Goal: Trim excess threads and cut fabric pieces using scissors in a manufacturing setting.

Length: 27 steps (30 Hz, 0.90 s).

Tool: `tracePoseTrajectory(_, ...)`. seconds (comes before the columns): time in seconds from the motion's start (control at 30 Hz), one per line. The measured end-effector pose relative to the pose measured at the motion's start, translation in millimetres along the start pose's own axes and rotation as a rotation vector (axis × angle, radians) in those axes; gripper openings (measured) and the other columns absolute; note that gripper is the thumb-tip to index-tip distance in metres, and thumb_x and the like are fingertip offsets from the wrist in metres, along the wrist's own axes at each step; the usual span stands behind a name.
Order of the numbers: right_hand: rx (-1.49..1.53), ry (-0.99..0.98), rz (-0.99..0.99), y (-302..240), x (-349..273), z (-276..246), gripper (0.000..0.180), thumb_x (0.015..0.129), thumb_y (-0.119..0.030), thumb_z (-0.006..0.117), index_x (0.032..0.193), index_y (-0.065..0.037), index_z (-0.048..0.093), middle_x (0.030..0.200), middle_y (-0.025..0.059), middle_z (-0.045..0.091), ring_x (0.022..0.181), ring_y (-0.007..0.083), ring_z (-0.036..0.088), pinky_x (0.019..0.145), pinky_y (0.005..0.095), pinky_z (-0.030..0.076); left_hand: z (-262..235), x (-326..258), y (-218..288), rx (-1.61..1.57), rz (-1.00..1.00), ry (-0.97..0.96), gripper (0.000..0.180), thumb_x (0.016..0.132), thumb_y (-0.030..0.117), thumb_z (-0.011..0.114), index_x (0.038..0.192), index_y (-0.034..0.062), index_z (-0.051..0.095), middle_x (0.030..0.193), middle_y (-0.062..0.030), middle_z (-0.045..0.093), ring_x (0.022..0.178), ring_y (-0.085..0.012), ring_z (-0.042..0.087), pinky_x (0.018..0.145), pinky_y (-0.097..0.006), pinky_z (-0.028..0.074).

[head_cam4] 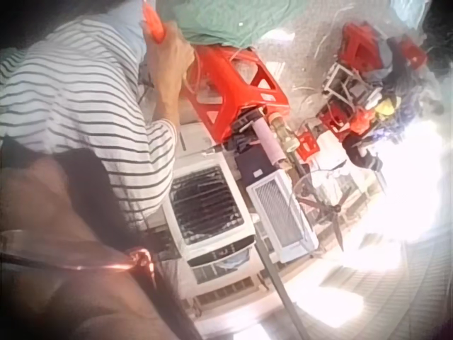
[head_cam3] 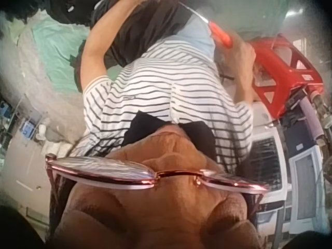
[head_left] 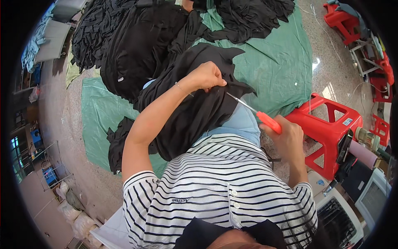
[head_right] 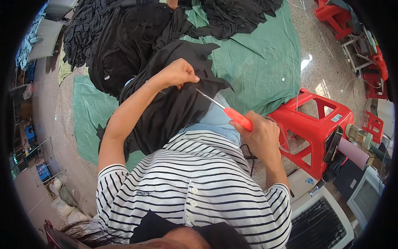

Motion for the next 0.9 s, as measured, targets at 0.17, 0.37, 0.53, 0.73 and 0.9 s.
tracePoseTrajectory(0.17,-0.039,-0.04,-0.012,-2.0,3.0,8.0,0.039,0.079,-0.041,0.074,0.076,-0.005,0.059,0.058,0.0156,0.055,0.057,0.0377,0.056,0.052,0.0435,0.041,-5.2,-2.7,-1.6,0.019,0.035,0.061,0.024,0.082,0.016,0.074,0.067,0.0008,0.063,0.057,0.0001,0.052,0.048,-0.0077,0.048,0.044,-0.024,0.04)
tracePoseTrajectory(0.37,-0.007,-0.082,0.006,-2.8,4.8,9.4,0.039,0.08,-0.04,0.074,0.077,-0.005,0.058,0.06,0.0156,0.056,0.059,0.0383,0.056,0.053,0.045,0.041,-7.1,2.8,-5.9,0.135,0.092,0.118,0.025,0.074,0.02,0.077,0.072,-0.0026,0.067,0.064,-0.0074,0.062,0.059,-0.0138,0.058,0.059,-0.03,0.05)
tracePoseTrajectory(0.53,-0.089,0.071,0.084,26.0,0.0,-6.0,0.034,0.081,-0.038,0.074,0.082,-0.007,0.06,0.066,0.014,0.06,0.062,0.0386,0.058,0.055,0.0454,0.044,16.6,-5.3,33.8,0.393,0.242,0.131,0.031,0.071,0.029,0.078,0.088,0.0038,0.073,0.079,-0.0129,0.071,0.078,-0.0287,0.068,0.073,-0.037,0.052)
tracePoseTrajectory(0.73,-0.091,0.062,0.121,27.4,-5.2,-6.1,0.035,0.082,-0.039,0.073,0.08,-0.006,0.06,0.063,0.0151,0.058,0.062,0.0387,0.058,0.055,0.0457,0.043,22.0,16.4,13.7,0.136,0.213,0.111,0.023,0.085,0.022,0.066,0.086,-0.0012,0.07,0.069,-0.0046,0.063,0.067,-0.0161,0.059,0.063,-0.032,0.045)
tracePoseTrajectory(0.9,-0.108,0.062,0.09,23.5,1.1,-1.5,0.037,0.082,-0.039,0.072,0.076,-0.006,0.058,0.059,0.0162,0.056,0.058,0.0391,0.056,0.052,0.0462,0.041,23.6,18.8,3.1,-0.15,0.164,0.075,0.024,0.093,0.017,0.06,0.084,-0.0047,0.067,0.07,0.006,0.053,0.066,-0.0026,0.043,0.06,-0.022,0.037)
Point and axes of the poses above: each hand's wrist, its own x-axis towards the middle knuckle, its own z-axis out of the palm, y = z × x, the point moved 9 cm from there along x, towards the middle knuckle
